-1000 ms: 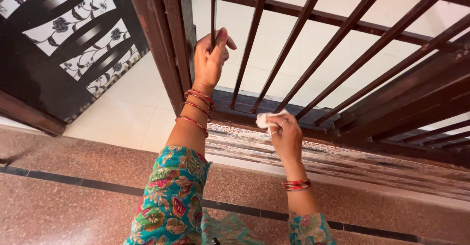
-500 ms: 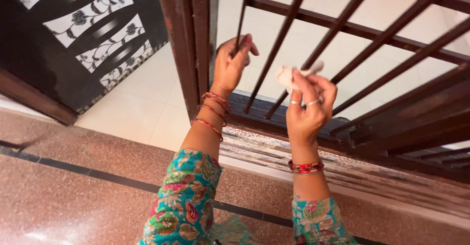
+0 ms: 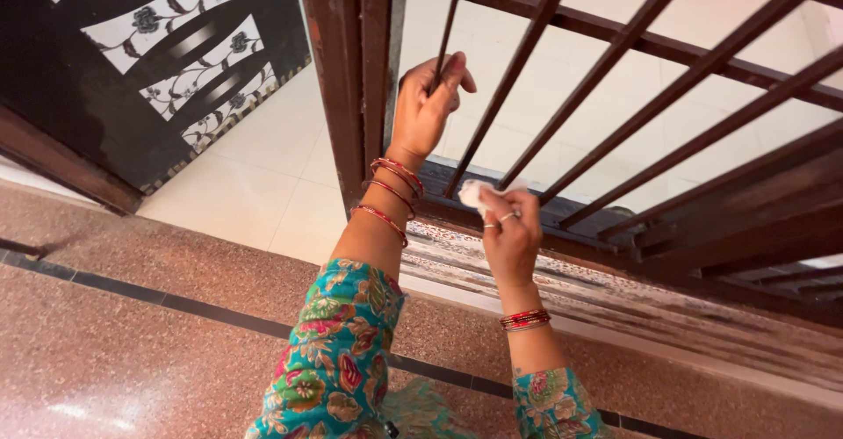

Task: The person wipes a brown metal security gate with a white cloth, moving methodically along the horizontal and vertical bars. The person holds the gate with one hand while wiping with the other, covering multiple sections of the lower portion of the gate.

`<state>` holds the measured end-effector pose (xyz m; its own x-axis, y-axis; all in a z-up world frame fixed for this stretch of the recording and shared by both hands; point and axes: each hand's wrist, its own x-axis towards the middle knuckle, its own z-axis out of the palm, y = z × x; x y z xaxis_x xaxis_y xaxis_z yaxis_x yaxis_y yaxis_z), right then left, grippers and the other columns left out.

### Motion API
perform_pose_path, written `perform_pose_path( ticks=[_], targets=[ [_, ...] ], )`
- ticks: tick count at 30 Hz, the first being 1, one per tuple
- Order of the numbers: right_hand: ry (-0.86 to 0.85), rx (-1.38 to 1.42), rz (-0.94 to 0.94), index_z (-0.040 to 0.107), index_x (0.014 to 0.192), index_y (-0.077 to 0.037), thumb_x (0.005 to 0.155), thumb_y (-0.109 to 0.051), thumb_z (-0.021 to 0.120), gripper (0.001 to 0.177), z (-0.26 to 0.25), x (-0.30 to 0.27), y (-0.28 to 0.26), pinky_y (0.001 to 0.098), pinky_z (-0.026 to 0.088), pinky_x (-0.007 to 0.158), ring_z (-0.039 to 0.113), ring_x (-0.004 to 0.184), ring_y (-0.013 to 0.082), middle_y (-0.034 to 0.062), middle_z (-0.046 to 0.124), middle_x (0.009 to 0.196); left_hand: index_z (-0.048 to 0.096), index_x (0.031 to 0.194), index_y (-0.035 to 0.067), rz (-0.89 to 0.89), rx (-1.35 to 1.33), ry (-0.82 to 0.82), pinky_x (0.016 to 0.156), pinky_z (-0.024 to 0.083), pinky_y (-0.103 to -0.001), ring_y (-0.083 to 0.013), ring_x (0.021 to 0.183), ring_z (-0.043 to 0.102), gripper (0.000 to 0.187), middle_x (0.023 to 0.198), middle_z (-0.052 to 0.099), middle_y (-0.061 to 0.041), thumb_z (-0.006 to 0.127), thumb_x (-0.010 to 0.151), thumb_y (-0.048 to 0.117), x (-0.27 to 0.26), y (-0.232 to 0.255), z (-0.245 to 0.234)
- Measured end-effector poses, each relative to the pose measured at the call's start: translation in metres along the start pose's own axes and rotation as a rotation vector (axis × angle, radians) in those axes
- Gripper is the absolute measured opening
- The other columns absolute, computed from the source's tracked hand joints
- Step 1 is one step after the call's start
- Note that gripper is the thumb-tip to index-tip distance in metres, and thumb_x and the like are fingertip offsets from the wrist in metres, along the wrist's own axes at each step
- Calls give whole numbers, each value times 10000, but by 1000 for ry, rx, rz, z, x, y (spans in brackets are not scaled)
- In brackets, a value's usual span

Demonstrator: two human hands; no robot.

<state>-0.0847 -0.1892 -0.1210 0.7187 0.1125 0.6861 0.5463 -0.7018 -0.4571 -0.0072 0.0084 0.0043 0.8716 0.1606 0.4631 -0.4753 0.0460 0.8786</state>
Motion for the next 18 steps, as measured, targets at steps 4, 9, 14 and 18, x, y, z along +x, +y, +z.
perform_pose_path(
  ticks=[4,9,14,18],
  targets=[
    [-302,-4,183,788,1124,-178,890,-49,758,269,-24,8,-18,347,574,737,673,822,194,72,653,1071,678,795,31,-8,-46,-12,509,246,-248,-32,531,322,498,557,362,75,556,1056,437,0,1,1],
    [-48,95,9,774,1178,-140,925,15,708,304,-56,53,-59,318,604,758,674,937,218,105,654,1130,675,803,31,-15,-41,-36,510,255,-245,-32,534,329,490,557,374,73,555,1054,434,1,-3,-1],
    [305,135,-253,713,1341,-97,1003,132,655,412,-58,104,-97,286,635,932,686,1145,222,117,541,1327,671,838,31,20,-61,-46,533,299,-245,-30,582,383,452,624,437,74,586,1054,418,4,-11,-5],
    [223,145,-217,704,1366,-67,941,177,646,494,-28,106,-100,276,625,853,684,1079,194,139,511,1295,672,863,40,138,-91,-56,591,403,-247,-24,670,498,454,718,562,73,603,1076,435,6,-16,-4]
  ],
)
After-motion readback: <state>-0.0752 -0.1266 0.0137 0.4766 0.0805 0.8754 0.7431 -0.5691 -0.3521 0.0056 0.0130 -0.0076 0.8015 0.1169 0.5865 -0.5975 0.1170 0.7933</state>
